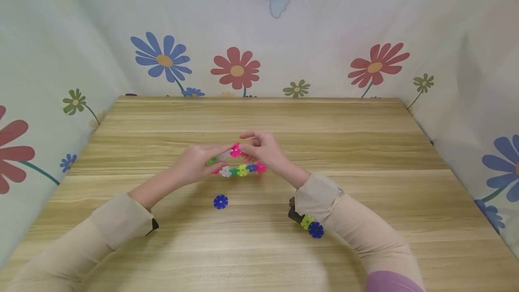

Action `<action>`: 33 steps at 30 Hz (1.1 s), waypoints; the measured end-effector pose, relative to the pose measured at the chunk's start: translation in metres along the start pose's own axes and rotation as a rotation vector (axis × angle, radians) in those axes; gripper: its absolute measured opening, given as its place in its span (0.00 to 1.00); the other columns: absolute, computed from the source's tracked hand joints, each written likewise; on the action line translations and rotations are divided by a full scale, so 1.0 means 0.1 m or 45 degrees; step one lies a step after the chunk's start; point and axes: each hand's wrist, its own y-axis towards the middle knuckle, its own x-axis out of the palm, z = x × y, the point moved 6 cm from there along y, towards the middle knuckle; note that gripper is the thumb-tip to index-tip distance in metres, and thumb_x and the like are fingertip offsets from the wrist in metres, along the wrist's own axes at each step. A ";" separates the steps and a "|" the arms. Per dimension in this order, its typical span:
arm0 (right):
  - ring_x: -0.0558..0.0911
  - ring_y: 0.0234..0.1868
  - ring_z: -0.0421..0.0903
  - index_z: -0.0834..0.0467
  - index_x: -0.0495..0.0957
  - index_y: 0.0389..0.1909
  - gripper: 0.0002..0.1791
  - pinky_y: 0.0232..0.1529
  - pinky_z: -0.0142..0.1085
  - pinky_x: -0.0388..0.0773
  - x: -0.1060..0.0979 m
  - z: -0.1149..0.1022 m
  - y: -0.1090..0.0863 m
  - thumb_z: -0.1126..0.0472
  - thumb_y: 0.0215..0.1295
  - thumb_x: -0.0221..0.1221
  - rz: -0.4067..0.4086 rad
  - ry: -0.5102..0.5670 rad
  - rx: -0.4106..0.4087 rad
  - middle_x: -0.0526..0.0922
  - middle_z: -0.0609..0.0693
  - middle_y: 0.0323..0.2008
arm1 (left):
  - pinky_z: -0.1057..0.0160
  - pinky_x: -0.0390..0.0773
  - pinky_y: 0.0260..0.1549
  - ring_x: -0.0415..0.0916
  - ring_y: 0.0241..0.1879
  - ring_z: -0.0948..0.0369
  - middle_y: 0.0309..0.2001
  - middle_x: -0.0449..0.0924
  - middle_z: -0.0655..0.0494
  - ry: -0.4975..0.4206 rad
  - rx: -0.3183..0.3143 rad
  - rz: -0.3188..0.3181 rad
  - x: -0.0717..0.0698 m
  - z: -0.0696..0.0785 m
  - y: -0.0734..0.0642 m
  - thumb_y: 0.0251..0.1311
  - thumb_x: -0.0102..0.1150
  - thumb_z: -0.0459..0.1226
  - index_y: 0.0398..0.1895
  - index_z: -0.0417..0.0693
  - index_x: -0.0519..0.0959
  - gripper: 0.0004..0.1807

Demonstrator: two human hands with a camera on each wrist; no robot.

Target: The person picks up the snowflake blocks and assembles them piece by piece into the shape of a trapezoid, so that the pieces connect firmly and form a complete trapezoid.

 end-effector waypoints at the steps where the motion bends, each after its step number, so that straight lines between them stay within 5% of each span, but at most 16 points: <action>1: 0.79 0.24 0.49 0.65 0.70 0.50 0.17 0.33 0.46 0.79 0.00 0.00 0.00 0.66 0.60 0.53 -0.001 -0.011 -0.008 0.78 0.59 0.26 | 0.65 0.79 0.34 0.80 0.37 0.59 0.42 0.81 0.51 -0.004 -0.021 -0.005 0.00 -0.02 -0.01 0.51 0.61 0.39 0.55 0.49 0.71 0.25; 7: 0.78 0.32 0.58 0.66 0.73 0.47 0.15 0.33 0.45 0.79 0.08 0.05 -0.03 0.67 0.58 0.55 -0.106 -0.132 -0.043 0.78 0.61 0.31 | 0.67 0.79 0.30 0.80 0.32 0.60 0.43 0.81 0.51 -0.030 -0.104 -0.013 -0.03 -0.17 -0.05 0.52 0.60 0.40 0.58 0.52 0.68 0.27; 14: 0.77 0.33 0.43 0.69 0.75 0.41 0.13 0.35 0.30 0.76 0.36 0.16 -0.05 0.68 0.55 0.57 -0.395 -0.417 -0.133 0.80 0.60 0.34 | 0.64 0.79 0.36 0.80 0.38 0.57 0.45 0.80 0.49 -0.087 -0.131 0.001 -0.05 -0.26 -0.08 0.52 0.60 0.39 0.57 0.49 0.69 0.27; 21: 0.76 0.30 0.42 0.67 0.75 0.41 0.13 0.32 0.27 0.75 0.64 0.34 -0.07 0.69 0.54 0.58 -0.614 -0.592 -0.128 0.80 0.57 0.30 | 0.71 0.73 0.22 0.69 0.19 0.66 0.42 0.81 0.50 -0.089 -0.234 -0.041 -0.04 -0.33 -0.11 0.52 0.60 0.39 0.59 0.48 0.68 0.28; 28: 0.74 0.30 0.38 0.60 0.76 0.42 0.15 0.32 0.26 0.73 0.83 0.47 -0.08 0.63 0.52 0.61 -0.701 -0.784 -0.133 0.79 0.48 0.30 | 0.73 0.65 0.15 0.60 0.14 0.67 0.26 0.79 0.55 -0.083 -0.271 -0.071 -0.05 -0.35 -0.12 0.53 0.59 0.41 0.60 0.49 0.66 0.29; 33: 0.73 0.33 0.37 0.56 0.77 0.43 0.16 0.35 0.25 0.71 0.93 0.48 -0.08 0.59 0.50 0.63 -0.715 -0.961 -0.178 0.78 0.46 0.34 | 0.73 0.67 0.17 0.61 0.14 0.67 0.33 0.81 0.51 -0.106 -0.273 -0.071 -0.05 -0.36 -0.13 0.54 0.58 0.41 0.60 0.49 0.66 0.29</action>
